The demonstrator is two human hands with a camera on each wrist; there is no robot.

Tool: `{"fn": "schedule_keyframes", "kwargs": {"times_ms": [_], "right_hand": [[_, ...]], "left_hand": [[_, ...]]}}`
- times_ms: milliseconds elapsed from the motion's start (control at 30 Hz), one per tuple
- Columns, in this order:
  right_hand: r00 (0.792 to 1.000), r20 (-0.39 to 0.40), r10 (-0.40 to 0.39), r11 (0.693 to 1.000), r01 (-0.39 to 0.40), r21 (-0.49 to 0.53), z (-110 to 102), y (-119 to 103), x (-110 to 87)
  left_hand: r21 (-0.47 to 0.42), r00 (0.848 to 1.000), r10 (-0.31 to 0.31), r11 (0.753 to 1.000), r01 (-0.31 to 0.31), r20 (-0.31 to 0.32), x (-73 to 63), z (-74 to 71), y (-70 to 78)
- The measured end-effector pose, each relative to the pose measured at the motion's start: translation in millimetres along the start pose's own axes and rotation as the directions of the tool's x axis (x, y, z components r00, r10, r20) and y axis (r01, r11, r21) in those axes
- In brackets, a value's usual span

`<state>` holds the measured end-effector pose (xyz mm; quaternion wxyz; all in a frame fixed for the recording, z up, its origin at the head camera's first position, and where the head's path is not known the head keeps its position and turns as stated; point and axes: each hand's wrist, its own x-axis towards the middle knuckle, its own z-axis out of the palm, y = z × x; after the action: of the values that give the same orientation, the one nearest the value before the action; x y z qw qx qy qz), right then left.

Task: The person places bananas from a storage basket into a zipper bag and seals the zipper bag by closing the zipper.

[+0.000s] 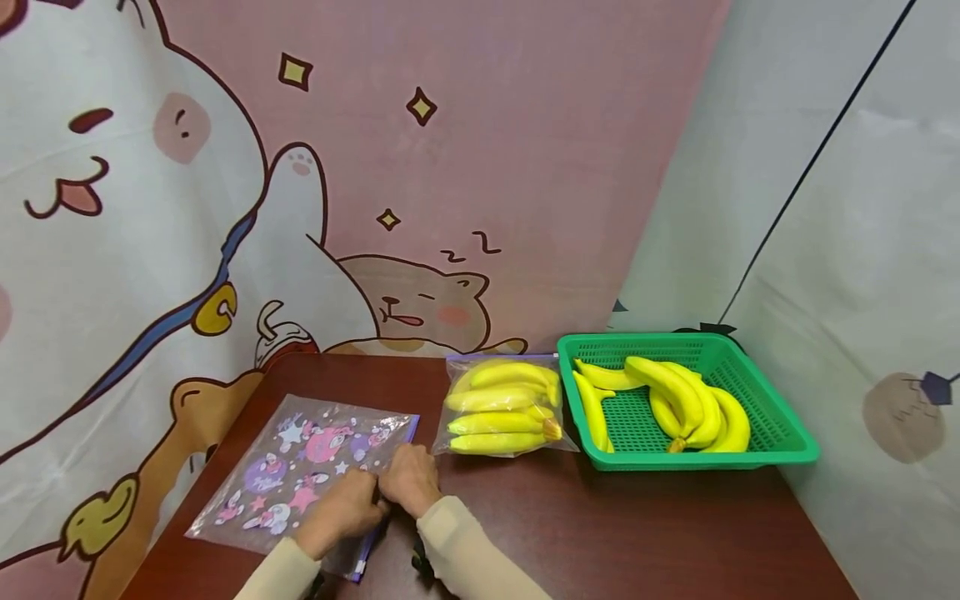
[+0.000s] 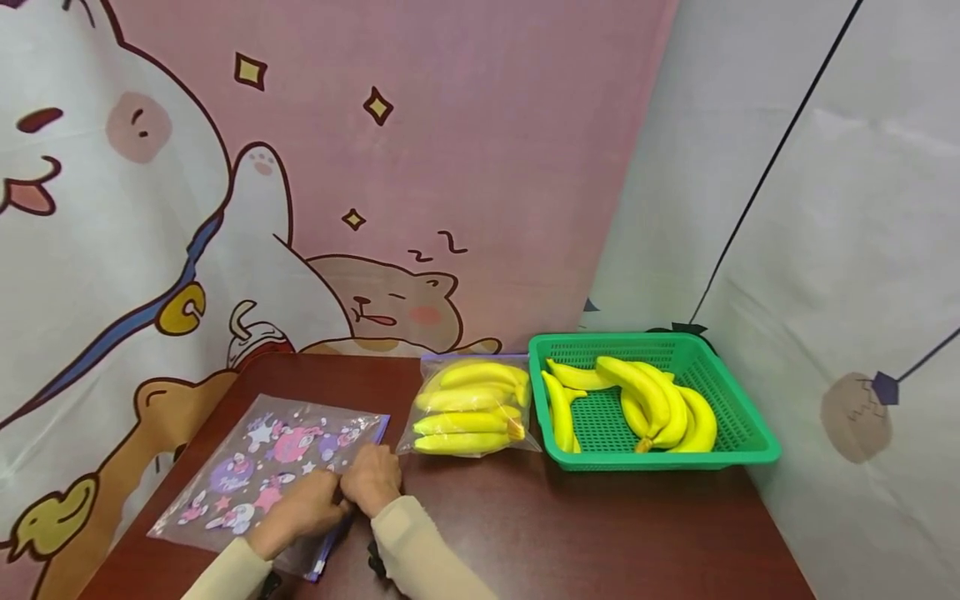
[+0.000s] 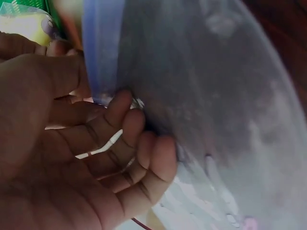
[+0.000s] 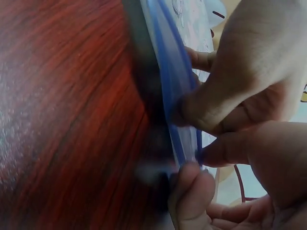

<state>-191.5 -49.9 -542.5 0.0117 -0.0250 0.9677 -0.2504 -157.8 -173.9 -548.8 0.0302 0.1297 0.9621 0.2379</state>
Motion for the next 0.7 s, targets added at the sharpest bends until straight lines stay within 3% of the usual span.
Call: {"fn": "schedule_keyframes", "kwargs": {"times_ms": [100, 200, 267, 433, 567, 700], "right_hand": [[0.999, 0.037, -0.017, 0.998, 0.015, 0.060, -4, 2, -1.3], [0.995, 0.093, -0.026, 0.976, 0.005, 0.218, -6, 6, -3.5], [0.989, 0.143, -0.030, 0.938, -0.021, 0.346, -4, 8, -5.0], [0.964, 0.255, -0.077, 0.796, -0.094, 0.598, -1, 13, -5.5], [0.950, 0.256, -0.179, 0.709, -0.056, 0.703, 0, 17, -1.2], [0.938, 0.222, -0.265, 0.653, 0.006, 0.757, -6, 20, 3.5]], "left_hand": [[-0.047, 1.000, 0.030, 0.998, -0.030, -0.004, 0.7, 0.5, -6.0], [-0.136, 0.997, 0.071, 0.988, -0.071, -0.005, 1.1, -0.5, -14.7], [-0.196, 0.997, 0.081, 0.977, -0.082, -0.010, 0.5, -2.4, -20.0], [-0.346, 0.998, 0.054, 0.937, -0.055, -0.013, -0.4, -13.9, -23.0], [-0.436, 0.999, -0.032, 0.900, 0.026, -0.005, -1.2, -23.9, -17.8], [-0.426, 0.991, -0.121, 0.901, 0.083, -0.063, -0.4, -32.3, -8.2]]}}
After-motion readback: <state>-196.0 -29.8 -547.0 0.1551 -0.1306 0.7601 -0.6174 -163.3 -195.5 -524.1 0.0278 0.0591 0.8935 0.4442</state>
